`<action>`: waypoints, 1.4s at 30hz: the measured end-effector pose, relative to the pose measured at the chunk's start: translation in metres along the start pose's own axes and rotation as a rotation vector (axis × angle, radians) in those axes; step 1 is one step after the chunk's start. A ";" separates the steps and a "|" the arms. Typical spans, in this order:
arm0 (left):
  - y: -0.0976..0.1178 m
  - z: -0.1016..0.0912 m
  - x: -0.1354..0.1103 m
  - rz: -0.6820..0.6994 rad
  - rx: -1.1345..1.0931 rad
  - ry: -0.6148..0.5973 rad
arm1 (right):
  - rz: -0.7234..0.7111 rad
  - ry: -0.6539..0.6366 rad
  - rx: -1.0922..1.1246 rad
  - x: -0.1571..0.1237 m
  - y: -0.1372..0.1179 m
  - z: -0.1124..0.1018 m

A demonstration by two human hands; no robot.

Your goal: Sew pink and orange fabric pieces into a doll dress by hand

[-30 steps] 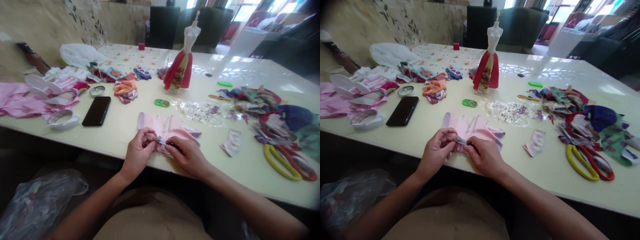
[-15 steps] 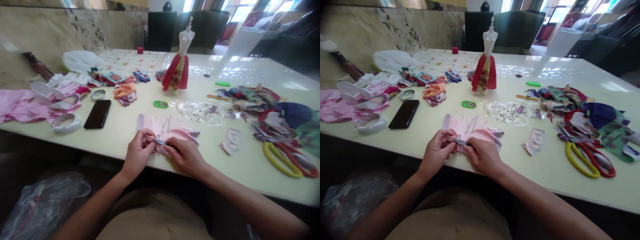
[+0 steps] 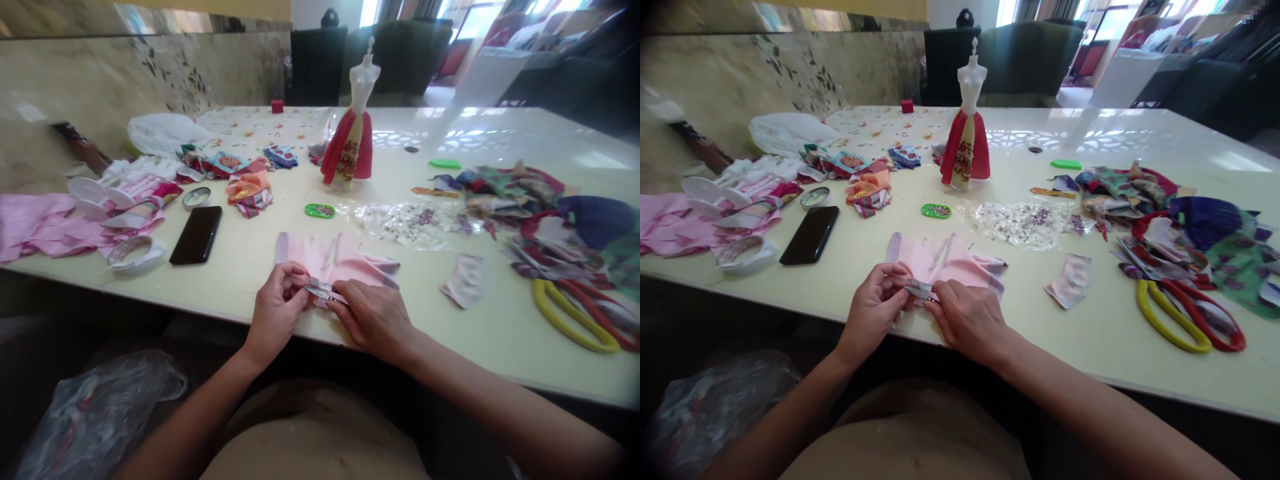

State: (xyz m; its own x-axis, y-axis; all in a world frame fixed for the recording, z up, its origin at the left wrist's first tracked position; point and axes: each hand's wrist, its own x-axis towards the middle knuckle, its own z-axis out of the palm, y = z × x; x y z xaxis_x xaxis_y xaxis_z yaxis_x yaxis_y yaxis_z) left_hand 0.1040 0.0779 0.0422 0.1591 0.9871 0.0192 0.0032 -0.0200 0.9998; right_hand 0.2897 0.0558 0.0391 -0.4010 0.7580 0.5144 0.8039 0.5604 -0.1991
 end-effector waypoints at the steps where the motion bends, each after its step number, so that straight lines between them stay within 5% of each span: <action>1: 0.000 0.000 0.000 0.001 0.005 -0.003 | 0.004 0.000 0.006 0.000 0.000 0.000; 31: -0.001 0.001 -0.002 0.044 0.044 0.039 | 0.272 -0.230 0.287 0.006 0.007 -0.011; 42: 0.000 0.002 -0.003 0.039 0.017 0.072 | 0.269 -0.259 0.342 0.008 0.007 -0.013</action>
State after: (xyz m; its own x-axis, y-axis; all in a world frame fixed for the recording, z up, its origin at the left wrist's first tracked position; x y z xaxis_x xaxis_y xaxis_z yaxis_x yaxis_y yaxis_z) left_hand 0.1052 0.0748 0.0422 0.0881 0.9944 0.0587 0.0153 -0.0603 0.9981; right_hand 0.2982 0.0615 0.0527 -0.3299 0.9244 0.1915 0.7216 0.3777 -0.5802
